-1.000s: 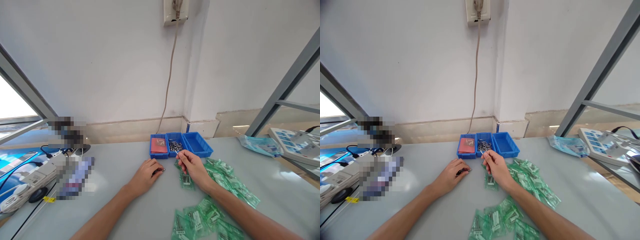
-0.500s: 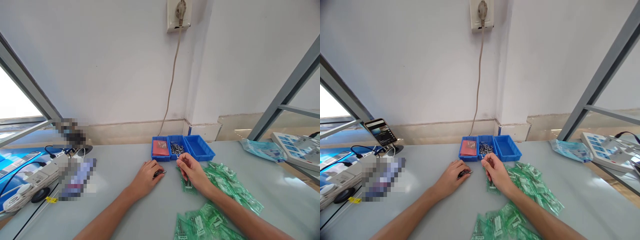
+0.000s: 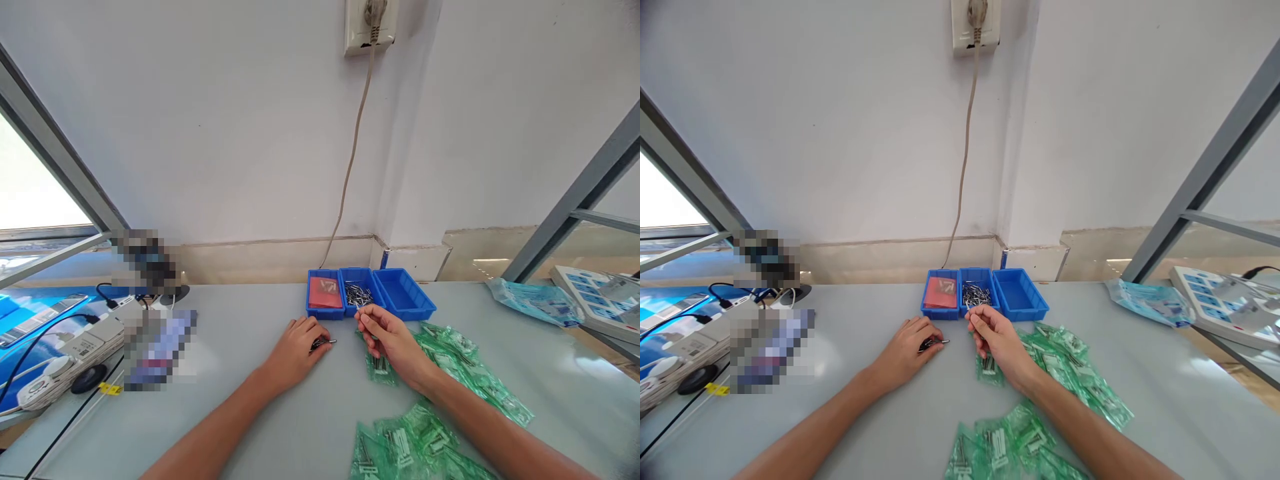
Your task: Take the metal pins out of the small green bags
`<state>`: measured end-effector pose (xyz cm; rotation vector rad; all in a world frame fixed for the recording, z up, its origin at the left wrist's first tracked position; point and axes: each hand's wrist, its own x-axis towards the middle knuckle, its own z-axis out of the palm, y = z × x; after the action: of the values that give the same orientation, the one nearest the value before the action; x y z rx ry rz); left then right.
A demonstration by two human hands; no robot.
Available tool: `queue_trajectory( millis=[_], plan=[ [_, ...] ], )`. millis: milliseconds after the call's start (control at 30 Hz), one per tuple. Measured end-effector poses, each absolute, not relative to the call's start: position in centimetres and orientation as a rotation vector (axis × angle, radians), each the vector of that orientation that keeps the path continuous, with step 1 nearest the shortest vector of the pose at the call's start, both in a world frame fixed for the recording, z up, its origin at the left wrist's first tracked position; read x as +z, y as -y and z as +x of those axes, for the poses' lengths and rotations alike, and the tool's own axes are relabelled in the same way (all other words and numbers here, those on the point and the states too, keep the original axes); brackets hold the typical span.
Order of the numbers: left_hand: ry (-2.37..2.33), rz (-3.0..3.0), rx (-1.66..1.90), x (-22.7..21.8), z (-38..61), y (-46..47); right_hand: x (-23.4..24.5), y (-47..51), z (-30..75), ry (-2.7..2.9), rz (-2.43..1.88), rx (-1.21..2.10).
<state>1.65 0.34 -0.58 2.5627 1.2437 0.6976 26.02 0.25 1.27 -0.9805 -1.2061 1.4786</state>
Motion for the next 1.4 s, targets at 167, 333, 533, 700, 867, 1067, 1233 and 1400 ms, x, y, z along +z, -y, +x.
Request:
queue_trajectory(
  millis=[167, 333, 533, 700, 867, 1067, 1233, 1400],
  plan=[
    [-1.177, 2.551, 0.697, -0.7, 1.6, -0.4, 1.4, -0.1, 26.1, 1.197, -1.041, 1.472],
    [-1.129, 2.552, 0.689, -0.7, 1.7, -0.4, 1.2, -0.5, 26.1, 1.14, -1.097, 1.38],
    [-1.08, 2.588, 0.692, -0.6, 1.7, -0.3, 0.6, -1.1, 26.3, 1.276, -1.057, 1.148],
    [-1.088, 2.592, 0.697, -0.5, 1.8, -0.3, -0.2, -0.9, 26.4, 1.64, -1.148, 0.883],
    [-1.107, 2.582, 0.7, -0.5, 1.9, -0.2, -0.3, -0.5, 26.3, 2.211, -1.109, 0.569],
    [-1.085, 2.588, 0.691, -0.4, 1.9, -0.2, -0.5, -0.3, 25.9, 2.377, -1.094, 0.431],
    [-1.077, 2.593, 0.685, -0.4, 2.0, -0.3, -0.7, -0.3, 26.0, 2.396, -1.098, 0.397],
    [-1.081, 2.583, 0.704, -0.2, 2.1, -0.2, -0.6, -0.1, 25.9, 2.387, -1.126, 0.351]
  ],
)
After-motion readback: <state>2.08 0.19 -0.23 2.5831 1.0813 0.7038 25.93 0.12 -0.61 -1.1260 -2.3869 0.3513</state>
